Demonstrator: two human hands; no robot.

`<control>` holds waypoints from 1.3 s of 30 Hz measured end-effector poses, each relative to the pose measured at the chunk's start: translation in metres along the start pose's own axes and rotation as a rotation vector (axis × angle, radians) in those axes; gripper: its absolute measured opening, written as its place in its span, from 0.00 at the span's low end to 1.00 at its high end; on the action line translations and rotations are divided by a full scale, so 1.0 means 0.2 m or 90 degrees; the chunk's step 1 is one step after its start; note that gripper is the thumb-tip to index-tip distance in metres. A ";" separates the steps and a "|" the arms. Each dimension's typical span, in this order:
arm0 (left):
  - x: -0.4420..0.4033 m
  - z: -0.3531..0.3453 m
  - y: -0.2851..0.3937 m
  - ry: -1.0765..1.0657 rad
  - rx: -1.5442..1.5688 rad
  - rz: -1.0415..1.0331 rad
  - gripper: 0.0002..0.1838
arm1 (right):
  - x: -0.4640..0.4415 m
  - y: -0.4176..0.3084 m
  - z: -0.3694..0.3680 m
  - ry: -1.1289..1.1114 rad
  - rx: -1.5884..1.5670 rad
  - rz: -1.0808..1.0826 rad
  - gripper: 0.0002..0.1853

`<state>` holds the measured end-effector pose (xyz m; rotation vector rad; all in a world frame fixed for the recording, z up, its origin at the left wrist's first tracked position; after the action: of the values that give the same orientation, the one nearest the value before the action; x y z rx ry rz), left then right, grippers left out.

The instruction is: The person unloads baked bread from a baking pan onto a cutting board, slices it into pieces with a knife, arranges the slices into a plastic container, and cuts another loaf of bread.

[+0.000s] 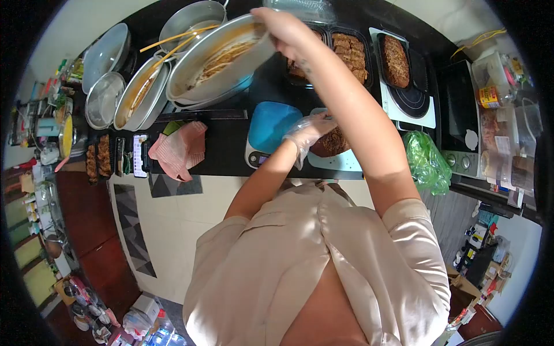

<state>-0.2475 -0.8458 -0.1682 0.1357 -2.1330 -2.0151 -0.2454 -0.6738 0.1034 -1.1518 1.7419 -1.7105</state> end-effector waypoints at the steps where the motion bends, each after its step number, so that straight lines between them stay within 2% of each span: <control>1: 0.00 0.01 0.01 0.010 -0.062 -0.039 0.36 | -0.04 0.02 -0.07 -0.022 -0.004 -0.021 0.20; 5: 0.08 0.06 0.24 0.025 -0.306 -0.097 0.31 | -0.09 0.08 -0.13 0.046 0.051 -0.041 0.20; 8: 0.08 -0.06 0.17 -0.147 -0.421 -0.074 0.26 | -0.27 0.12 -0.12 0.078 0.192 0.116 0.22; 10: 0.08 -0.01 0.27 0.034 -0.412 -0.292 0.24 | -0.27 0.14 -0.12 0.120 0.217 0.121 0.23; 11: 0.11 -0.04 0.27 0.019 -0.408 -0.294 0.24 | -0.26 0.14 -0.08 0.159 0.243 0.126 0.24; 12: 0.20 0.01 0.41 0.040 -0.274 -0.231 0.24 | -0.23 0.11 -0.05 0.185 0.258 0.159 0.26; 14: 0.28 0.04 0.59 0.028 -0.151 -0.137 0.25 | -0.10 0.05 0.07 0.199 0.228 0.213 0.26; 16: 0.22 0.05 0.54 -0.013 -0.227 -0.022 0.29 | 0.15 -0.06 0.32 0.227 0.262 0.320 0.24; 17: 0.14 0.06 0.32 -0.013 -0.249 0.021 0.32 | 0.33 -0.10 0.48 0.262 0.292 0.382 0.22; 18: 0.15 0.04 0.29 -0.058 -0.149 0.086 0.32 | 0.50 -0.06 0.65 0.286 0.279 0.396 0.18; 19: 0.16 0.01 0.27 -0.101 -0.051 0.155 0.31 | 0.65 0.04 0.86 0.313 0.275 0.379 0.17; 20: 0.14 0.03 0.22 -0.028 -0.004 0.158 0.28 | 0.82 0.15 1.06 0.366 0.321 0.297 0.16; 22: 0.07 0.04 0.05 -0.073 -0.009 0.185 0.26 | 1.16 0.55 1.47 0.508 0.447 -0.008 0.19; 23: 0.05 0.04 0.02 -0.086 -0.015 0.177 0.26 | 1.31 0.72 1.61 0.560 0.591 -0.022 0.21; 24: 0.06 0.04 0.05 -0.085 -0.022 0.193 0.25 | 1.43 0.87 1.63 0.542 0.619 -0.183 0.21; 25: 0.08 0.03 0.07 -0.084 -0.028 0.209 0.25 | 1.50 0.98 1.63 0.530 0.629 -0.213 0.22; 27: 0.09 0.02 0.04 -0.110 -0.025 0.264 0.51 | 1.51 1.10 1.57 0.531 0.614 -0.144 0.22; 31: 0.17 -0.01 0.30 -0.116 0.024 0.237 0.43 | 1.47 1.12 1.55 0.498 0.632 -0.085 0.20; 33: 0.16 0.01 0.39 -0.108 -0.049 0.159 0.34 | 1.45 1.11 1.56 0.465 0.716 -0.065 0.19; 34: 0.12 0.05 0.38 -0.062 -0.139 0.100 0.29 | 1.46 1.09 1.58 0.466 0.736 -0.036 0.19; 35: 0.11 0.06 0.32 -0.063 -0.143 0.102 0.29 | 1.46 1.10 1.61 0.467 0.732 -0.037 0.19; 39: 0.12 -0.09 0.55 -0.127 -0.159 0.079 0.27 | 1.47 1.08 1.75 0.505 0.702 -0.011 0.16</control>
<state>-0.2585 -0.8605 -0.0558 -0.2390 -1.9184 -2.2789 -0.1874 -1.1392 -0.0823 0.0284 0.7246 -2.7520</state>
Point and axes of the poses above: each hand's wrist, its own x-axis away from the middle knuckle, its own z-axis out of the back of the hand, y = z × x, the point moved 10 cm from there along -x, towards the middle knuckle, and after that the axes turned 2 degrees about -z, right-handed, at the moved point
